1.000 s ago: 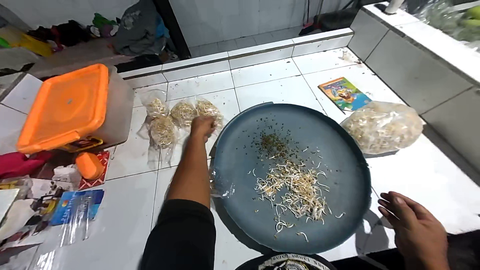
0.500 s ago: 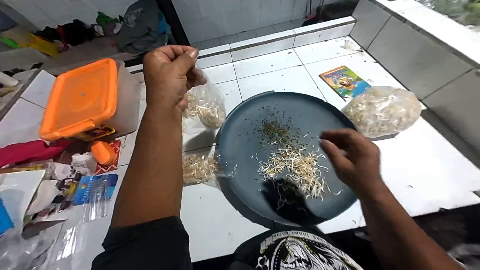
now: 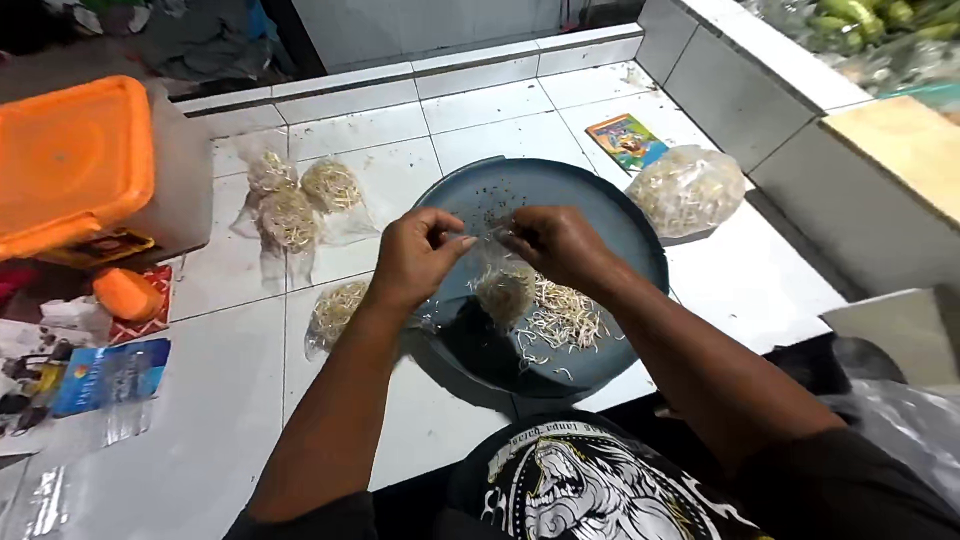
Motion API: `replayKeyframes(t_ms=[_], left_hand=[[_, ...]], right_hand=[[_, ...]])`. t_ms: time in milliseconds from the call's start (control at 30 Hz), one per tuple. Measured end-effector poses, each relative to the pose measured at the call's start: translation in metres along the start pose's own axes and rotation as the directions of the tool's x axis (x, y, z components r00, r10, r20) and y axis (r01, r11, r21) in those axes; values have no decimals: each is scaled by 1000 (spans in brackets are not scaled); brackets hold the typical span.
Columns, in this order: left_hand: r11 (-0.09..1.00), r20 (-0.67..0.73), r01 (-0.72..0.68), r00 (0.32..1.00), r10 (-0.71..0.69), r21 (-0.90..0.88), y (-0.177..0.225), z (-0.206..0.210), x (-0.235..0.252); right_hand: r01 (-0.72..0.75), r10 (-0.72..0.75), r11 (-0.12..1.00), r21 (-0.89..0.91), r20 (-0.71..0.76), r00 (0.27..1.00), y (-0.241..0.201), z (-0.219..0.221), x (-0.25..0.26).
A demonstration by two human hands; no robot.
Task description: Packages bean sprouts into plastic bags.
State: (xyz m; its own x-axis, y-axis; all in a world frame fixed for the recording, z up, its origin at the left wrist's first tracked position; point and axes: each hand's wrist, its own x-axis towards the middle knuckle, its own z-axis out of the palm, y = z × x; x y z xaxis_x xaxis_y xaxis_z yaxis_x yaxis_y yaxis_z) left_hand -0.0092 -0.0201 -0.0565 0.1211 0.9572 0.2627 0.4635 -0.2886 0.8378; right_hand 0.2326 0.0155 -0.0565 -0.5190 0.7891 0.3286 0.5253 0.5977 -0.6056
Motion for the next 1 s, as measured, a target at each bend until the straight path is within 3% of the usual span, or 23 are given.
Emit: replayKeyframes(t_ms=[67, 200, 333, 433, 500, 567, 600, 667, 700, 733, 800, 833, 900, 933, 967, 1000], left_hand=[[994, -16, -67, 998, 68, 86, 1, 2, 5], [972, -63, -183, 979, 194, 150, 23, -9, 18], [977, -33, -208, 977, 210, 37, 48, -1, 29], [968, 32, -247, 968, 249, -43, 51, 27, 26], [969, -66, -240, 970, 235, -64, 44, 44, 10], [967, -205, -109, 977, 62, -230, 36, 72, -18], [913, -155, 41, 981, -113, -406, 32, 89, -35], [553, 234, 424, 894, -382, -717, 25, 122, -56], [336, 440, 572, 807, -394, -748, 22, 136, -61], [156, 562, 640, 747, -356, -752, 19, 149, -63], [-27, 601, 627, 732, -322, -778, 15, 168, -59], [-25, 589, 617, 737, -332, -786, 12, 174, -55], [149, 574, 669, 714, -401, -728, 10, 176, -51], [311, 525, 679, 721, -452, -665, 15, 174, -53], [530, 427, 611, 791, -437, -588, 18, 172, -61], [739, 303, 447, 893, -333, -505, 17, 172, -70]], right_hand=[[-19, 19, 1000, -3, 43, 999, 5, -5, -7], [53, -60, 997, -61, -111, 992, 1, -28, -6], [123, -123, 992, -6, -115, 986, -8, -29, 7], [26, -25, 999, 21, -52, 998, -8, -8, 11], [24, -25, 999, -41, -2, 1000, 0, -6, 5], [66, -66, 994, -87, 6, 998, 9, -17, -7], [92, -95, 988, -124, -17, 995, 13, -22, -16], [141, -153, 975, -174, -58, 986, 15, -30, -37], [145, -158, 973, -181, -61, 986, 13, -31, -51], [144, -157, 973, -179, -62, 986, 12, -30, -67], [139, -155, 977, -163, -92, 984, 13, -20, -100], [114, -132, 982, -150, -114, 985, 16, -12, -117], [33, -52, 994, -106, -176, 983, 23, 4, -143], [-18, 0, 996, -83, -212, 977, 26, 10, -150], [-69, 54, 996, -56, -245, 968, 26, 13, -155], [-115, 105, 993, -25, -270, 957, 26, 15, -157]])
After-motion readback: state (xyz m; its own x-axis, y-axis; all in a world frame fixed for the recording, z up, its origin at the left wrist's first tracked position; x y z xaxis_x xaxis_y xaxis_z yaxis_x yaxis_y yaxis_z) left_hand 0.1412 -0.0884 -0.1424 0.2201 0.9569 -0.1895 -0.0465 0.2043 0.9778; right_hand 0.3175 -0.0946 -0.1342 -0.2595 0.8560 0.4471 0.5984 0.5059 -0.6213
